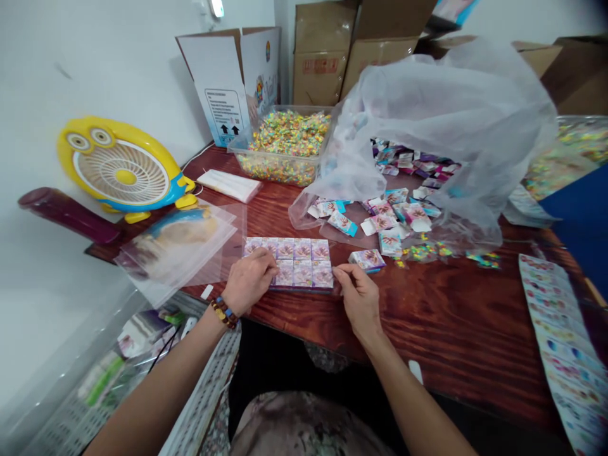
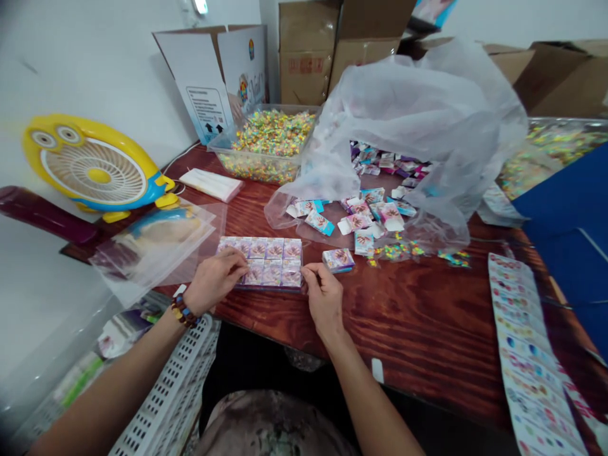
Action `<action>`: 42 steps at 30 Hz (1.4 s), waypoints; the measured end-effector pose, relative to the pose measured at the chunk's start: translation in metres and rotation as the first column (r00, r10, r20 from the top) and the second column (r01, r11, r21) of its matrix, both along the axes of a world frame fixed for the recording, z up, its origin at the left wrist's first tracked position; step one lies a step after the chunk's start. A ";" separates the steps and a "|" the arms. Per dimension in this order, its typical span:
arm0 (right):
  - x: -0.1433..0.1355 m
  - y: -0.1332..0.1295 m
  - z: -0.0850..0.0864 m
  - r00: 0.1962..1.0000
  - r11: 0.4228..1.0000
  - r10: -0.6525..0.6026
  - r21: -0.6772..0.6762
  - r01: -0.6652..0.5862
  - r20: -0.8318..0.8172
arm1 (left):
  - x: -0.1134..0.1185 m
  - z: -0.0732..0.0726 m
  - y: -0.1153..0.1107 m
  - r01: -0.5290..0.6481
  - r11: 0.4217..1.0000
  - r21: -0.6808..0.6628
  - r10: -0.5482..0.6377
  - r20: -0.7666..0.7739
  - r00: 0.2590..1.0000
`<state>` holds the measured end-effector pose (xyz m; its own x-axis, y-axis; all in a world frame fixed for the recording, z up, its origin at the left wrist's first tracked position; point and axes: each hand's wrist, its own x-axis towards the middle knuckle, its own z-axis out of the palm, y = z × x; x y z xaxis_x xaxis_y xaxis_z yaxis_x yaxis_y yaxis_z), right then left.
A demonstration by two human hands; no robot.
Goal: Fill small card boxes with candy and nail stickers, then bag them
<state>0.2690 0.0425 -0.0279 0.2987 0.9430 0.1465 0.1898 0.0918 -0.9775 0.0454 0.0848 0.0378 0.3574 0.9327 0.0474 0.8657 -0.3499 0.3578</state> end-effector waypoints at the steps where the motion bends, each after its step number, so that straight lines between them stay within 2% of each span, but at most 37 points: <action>1: -0.003 0.001 -0.003 1.000 0.999 -0.014 -0.029 0.014 -0.014 | 0.000 0.000 0.001 0.001 1.000 -0.012 -0.001 0.013 1.000; 4: -0.010 0.005 -0.010 0.997 0.992 -0.072 -0.110 0.069 -0.015 | 0.000 0.000 0.004 -0.006 0.999 -0.048 0.008 0.053 0.999; 7: -0.012 0.010 -0.013 0.983 0.989 -0.103 -0.087 0.117 0.155 | 0.001 0.000 0.006 -0.013 0.997 -0.079 0.020 0.091 0.996; 12: 0.003 0.005 -0.008 0.884 0.992 0.043 -0.126 0.018 0.466 | 0.000 -0.002 0.012 -0.006 0.994 -0.105 0.019 0.123 0.992; 13: 0.006 0.000 -0.005 0.852 0.995 0.024 -0.093 0.029 0.522 | 0.000 -0.002 0.013 -0.007 0.994 -0.109 0.020 0.122 0.992; 15: 0.008 -0.013 0.003 0.796 0.996 -0.091 0.061 0.068 0.599 | 0.000 -0.002 0.015 -0.008 0.992 -0.123 0.023 0.118 0.993; 16: 0.006 -0.018 0.007 0.772 0.987 -0.129 0.157 0.039 0.622 | 0.000 -0.002 0.015 -0.008 0.991 -0.131 0.023 0.113 0.993; 18: -0.006 -0.023 0.015 0.718 0.945 -0.065 0.274 -0.178 0.693 | 0.000 -0.001 0.016 -0.007 0.990 -0.143 0.021 0.098 0.995; 20: -0.024 -0.018 0.020 0.579 0.865 0.102 0.215 -0.454 0.809 | 0.001 0.000 0.016 -0.005 0.989 -0.147 0.017 0.077 0.997; 21: -0.034 -0.013 0.020 0.492 0.836 0.161 0.147 -0.529 0.856 | 0.002 0.000 0.017 -0.007 0.989 -0.145 0.017 0.067 0.998; 23: -0.049 -0.002 0.018 0.357 0.824 0.221 0.022 -0.566 0.908 | 0.003 0.001 0.019 -0.015 0.990 -0.138 0.022 0.047 0.999; 26: -0.058 0.009 0.013 0.259 0.834 0.243 -0.066 -0.547 0.935 | 0.000 0.004 0.023 0.019 0.990 -0.139 -0.008 0.073 0.997; 28: -0.057 0.010 0.011 0.248 0.841 0.239 -0.072 -0.536 0.939 | -0.006 0.008 0.022 0.051 0.992 -0.116 -0.027 0.197 0.980; 29: -0.056 0.009 0.011 0.250 0.843 0.236 -0.070 -0.534 0.939 | -0.011 0.010 0.019 0.026 0.996 -0.082 -0.002 0.282 0.959; 31: -0.055 0.007 0.011 0.259 0.844 0.234 -0.064 -0.532 0.937 | -0.023 0.010 0.004 -0.121 0.992 0.027 0.095 0.454 0.886; 33: -0.055 0.006 0.011 0.270 0.844 0.236 -0.059 -0.533 0.933 | -0.035 0.004 -0.019 -0.301 0.939 0.169 0.161 0.559 0.814; 34: -0.055 0.006 0.011 0.276 0.843 0.237 -0.057 -0.534 0.932 | -0.040 -0.002 -0.033 -0.353 0.901 0.252 0.155 0.573 0.804; 36: -0.055 0.006 0.011 0.286 0.843 0.239 -0.052 -0.536 0.928 | -0.045 -0.020 -0.059 -0.302 0.856 0.420 0.090 0.454 0.886; 38: -0.056 0.007 0.011 0.293 0.842 0.242 -0.050 -0.538 0.925 | -0.043 -0.038 -0.078 -0.209 0.842 0.498 0.054 0.308 0.950; 40: -0.056 0.007 0.011 0.296 0.841 0.243 -0.048 -0.539 0.924 | -0.039 -0.051 -0.085 -0.225 0.812 0.538 0.111 0.236 0.965; 42: -0.055 0.006 0.012 0.297 0.841 0.245 -0.050 -0.539 0.923 | -0.036 -0.053 -0.080 -0.248 0.802 0.544 0.158 0.208 0.965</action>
<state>0.2137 0.0490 -0.0156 -0.5352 0.7955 0.2841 0.7775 0.5954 -0.2024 0.0092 0.0045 -0.0156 0.1096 0.7769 0.6200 0.8936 -0.3502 0.2808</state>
